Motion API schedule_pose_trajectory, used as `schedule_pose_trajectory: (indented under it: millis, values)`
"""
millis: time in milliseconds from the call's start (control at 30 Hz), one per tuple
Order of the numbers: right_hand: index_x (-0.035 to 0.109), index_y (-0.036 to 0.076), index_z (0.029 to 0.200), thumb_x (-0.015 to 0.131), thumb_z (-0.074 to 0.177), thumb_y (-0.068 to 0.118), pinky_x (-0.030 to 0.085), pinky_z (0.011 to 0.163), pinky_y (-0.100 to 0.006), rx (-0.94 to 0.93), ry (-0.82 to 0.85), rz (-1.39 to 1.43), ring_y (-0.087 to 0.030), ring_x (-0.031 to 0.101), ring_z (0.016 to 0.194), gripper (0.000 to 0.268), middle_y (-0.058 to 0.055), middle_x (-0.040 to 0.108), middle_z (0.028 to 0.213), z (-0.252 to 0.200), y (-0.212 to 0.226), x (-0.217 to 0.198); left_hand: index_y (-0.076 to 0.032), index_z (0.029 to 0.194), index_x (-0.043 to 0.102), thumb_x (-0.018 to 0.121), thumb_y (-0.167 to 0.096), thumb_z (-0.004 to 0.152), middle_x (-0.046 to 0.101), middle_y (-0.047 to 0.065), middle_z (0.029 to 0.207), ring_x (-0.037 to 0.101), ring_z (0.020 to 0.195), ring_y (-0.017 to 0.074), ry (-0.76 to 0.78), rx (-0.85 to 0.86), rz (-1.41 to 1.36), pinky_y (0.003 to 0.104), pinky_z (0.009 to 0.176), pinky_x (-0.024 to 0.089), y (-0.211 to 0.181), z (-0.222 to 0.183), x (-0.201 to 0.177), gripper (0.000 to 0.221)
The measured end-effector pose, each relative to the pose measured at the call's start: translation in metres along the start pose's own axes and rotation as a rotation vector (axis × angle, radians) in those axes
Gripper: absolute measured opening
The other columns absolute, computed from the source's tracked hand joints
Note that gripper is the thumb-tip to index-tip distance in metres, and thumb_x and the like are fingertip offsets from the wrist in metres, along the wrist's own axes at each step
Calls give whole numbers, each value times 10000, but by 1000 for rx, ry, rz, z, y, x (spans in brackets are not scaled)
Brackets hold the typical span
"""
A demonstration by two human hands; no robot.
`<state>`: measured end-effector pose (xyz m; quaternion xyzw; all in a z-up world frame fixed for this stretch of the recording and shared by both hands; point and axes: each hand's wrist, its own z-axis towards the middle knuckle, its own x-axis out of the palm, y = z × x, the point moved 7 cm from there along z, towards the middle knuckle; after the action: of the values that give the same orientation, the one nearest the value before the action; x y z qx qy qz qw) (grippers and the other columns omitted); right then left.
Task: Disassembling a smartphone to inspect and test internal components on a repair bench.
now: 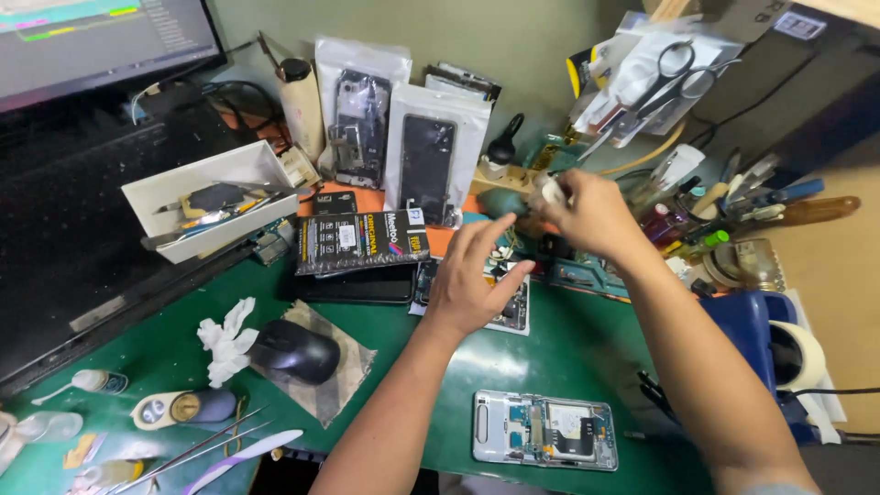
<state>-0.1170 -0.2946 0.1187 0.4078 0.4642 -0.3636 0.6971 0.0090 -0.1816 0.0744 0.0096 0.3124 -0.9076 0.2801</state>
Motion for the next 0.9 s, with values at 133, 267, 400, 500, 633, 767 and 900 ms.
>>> schedule_pose_trajectory:
  millis: [133,267,400,500,633,767,900]
  values:
    - [599,30,868,595,714,237,445,628,-448,-27,36,172,-378,571,719,258,-202,592,713,-50,12,-17,-59,1286,344,670,-362,721,420,177,1182,458,1072,340,137,-147,-179,449,886,377,-3,-3,11,720]
    - [597,39,880,657,691,144,466,504,-328,-259,-244,214,-269,591,560,224,-123,565,657,-80,23,-47,-49,1310,295,617,-375,763,359,234,1268,382,1153,406,240,-165,-247,512,951,309,-18,0,14,713]
    - [605,45,883,655,717,147,467,529,-316,-270,-257,208,-265,592,580,201,-102,568,678,-86,13,-55,-27,1263,345,524,-319,844,421,227,1170,457,1066,367,91,-191,-218,496,918,367,3,-2,7,541]
    - [611,50,890,658,722,166,461,535,-346,-211,-248,246,-306,594,634,210,-116,578,700,-86,8,-55,-11,1236,376,498,-209,874,424,150,1113,496,1023,312,-87,-177,-194,393,868,436,6,-2,-5,430]
    - [634,64,867,669,702,175,474,594,-310,-164,-18,494,-194,609,593,202,-96,624,657,-86,19,-35,-13,1234,413,630,-194,765,503,175,1075,522,979,273,188,-238,-591,394,796,473,-1,-13,25,548]
    - [613,20,1000,622,721,111,482,669,-314,-136,163,844,-133,543,698,293,-125,655,808,-74,4,-25,-29,1099,566,672,-81,728,624,133,928,595,830,161,145,-428,-757,311,659,538,21,-24,37,390]
    - [483,-3,1146,444,907,213,473,624,-149,-47,-158,1197,-50,546,680,325,-87,591,886,-29,-38,-69,9,1094,546,637,-75,757,604,191,900,611,764,218,57,-443,-767,337,600,566,22,-18,25,359]
